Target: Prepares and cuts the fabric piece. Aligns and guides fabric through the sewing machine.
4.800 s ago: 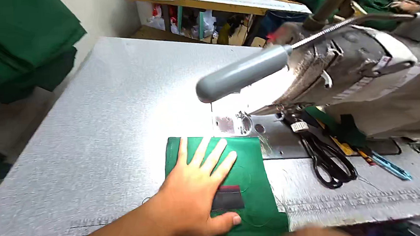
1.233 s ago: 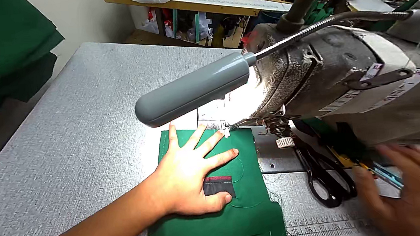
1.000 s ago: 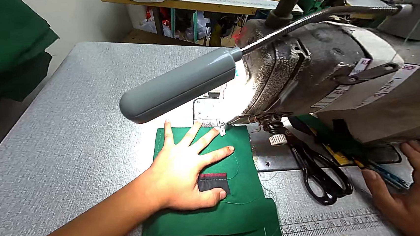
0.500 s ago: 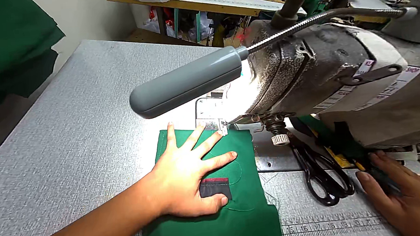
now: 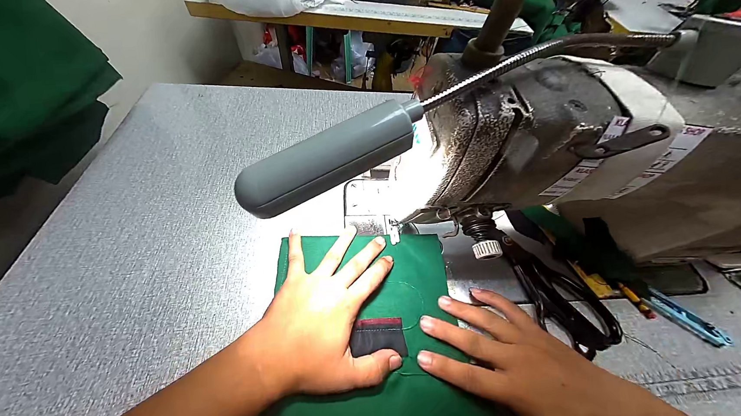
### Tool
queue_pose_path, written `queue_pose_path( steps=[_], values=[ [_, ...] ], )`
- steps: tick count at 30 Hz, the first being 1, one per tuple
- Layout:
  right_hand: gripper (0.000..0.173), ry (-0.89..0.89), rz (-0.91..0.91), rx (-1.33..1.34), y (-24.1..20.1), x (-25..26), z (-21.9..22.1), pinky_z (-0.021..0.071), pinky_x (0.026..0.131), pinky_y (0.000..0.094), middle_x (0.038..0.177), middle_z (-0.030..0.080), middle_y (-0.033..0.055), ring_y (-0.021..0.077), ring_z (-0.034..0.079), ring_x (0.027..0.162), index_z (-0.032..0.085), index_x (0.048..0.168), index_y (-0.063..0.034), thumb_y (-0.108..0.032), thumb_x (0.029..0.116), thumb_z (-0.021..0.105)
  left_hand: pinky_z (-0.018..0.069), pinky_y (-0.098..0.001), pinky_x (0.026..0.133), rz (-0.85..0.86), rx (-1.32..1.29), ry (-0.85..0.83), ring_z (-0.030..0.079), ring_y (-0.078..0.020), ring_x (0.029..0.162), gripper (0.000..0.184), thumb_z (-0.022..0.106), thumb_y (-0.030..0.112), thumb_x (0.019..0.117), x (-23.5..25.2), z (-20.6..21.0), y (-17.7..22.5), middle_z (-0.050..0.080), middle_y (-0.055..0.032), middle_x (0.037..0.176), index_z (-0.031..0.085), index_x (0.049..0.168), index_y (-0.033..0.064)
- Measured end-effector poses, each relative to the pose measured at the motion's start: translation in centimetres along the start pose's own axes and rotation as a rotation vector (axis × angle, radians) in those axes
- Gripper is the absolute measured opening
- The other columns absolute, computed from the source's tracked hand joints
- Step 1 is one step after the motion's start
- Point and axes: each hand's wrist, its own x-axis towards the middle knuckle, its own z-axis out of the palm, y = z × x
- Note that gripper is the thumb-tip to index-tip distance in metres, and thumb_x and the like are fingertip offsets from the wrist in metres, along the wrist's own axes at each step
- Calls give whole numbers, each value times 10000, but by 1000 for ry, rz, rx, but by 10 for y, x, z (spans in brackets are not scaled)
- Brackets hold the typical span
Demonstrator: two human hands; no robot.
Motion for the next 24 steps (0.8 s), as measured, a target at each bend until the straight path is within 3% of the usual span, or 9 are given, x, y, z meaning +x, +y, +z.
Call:
queue_pose_path(
  steps=[6, 14, 19, 22, 24],
  values=[
    [746, -2, -7, -41, 17, 15, -7, 305, 1152, 623, 1594, 451, -11, 282, 389, 1485, 467, 1502, -364, -802, 951, 220, -27, -855, 1066, -10, 41, 0, 9, -277, 1593, 1039, 315, 907, 807, 14, -6, -11, 168, 78, 1715, 230, 1641, 292],
    [771, -16, 28, -19, 45, 41, -13, 352, 1125, 639, 1564, 497, 26, 295, 444, 1453, 501, 1494, -349, -815, 943, 229, 27, -841, 1081, 29, 36, 134, 155, -325, 1575, 990, 363, 853, 832, 40, -15, -34, 318, 9, 1671, 375, 1594, 221],
    [746, -30, 69, 39, 64, 54, -13, 343, 1127, 658, 1556, 503, 36, 276, 428, 1464, 504, 1497, -372, -814, 937, 286, 6, -844, 1081, 73, -4, 150, 221, -326, 1559, 995, 418, 812, 844, 57, -25, -48, 313, -41, 1671, 355, 1599, 169],
    [666, -10, 116, 43, 63, 59, -15, 352, 1133, 612, 1549, 508, 19, 228, 436, 1453, 552, 1466, -355, -747, 970, 343, -1, -844, 1080, 96, 1, 190, 221, -325, 1559, 980, 434, 791, 854, 61, -26, -51, 354, -55, 1650, 385, 1581, 136],
    [539, 61, 200, -29, 50, 56, -20, 412, 1125, 545, 1465, 595, 4, 194, 520, 1388, 628, 1402, -305, -608, 1023, 393, -35, -840, 1089, 72, 123, 213, 183, -348, 1567, 970, 378, 812, 856, 58, -28, -47, 346, -65, 1654, 393, 1585, 172]
  ],
)
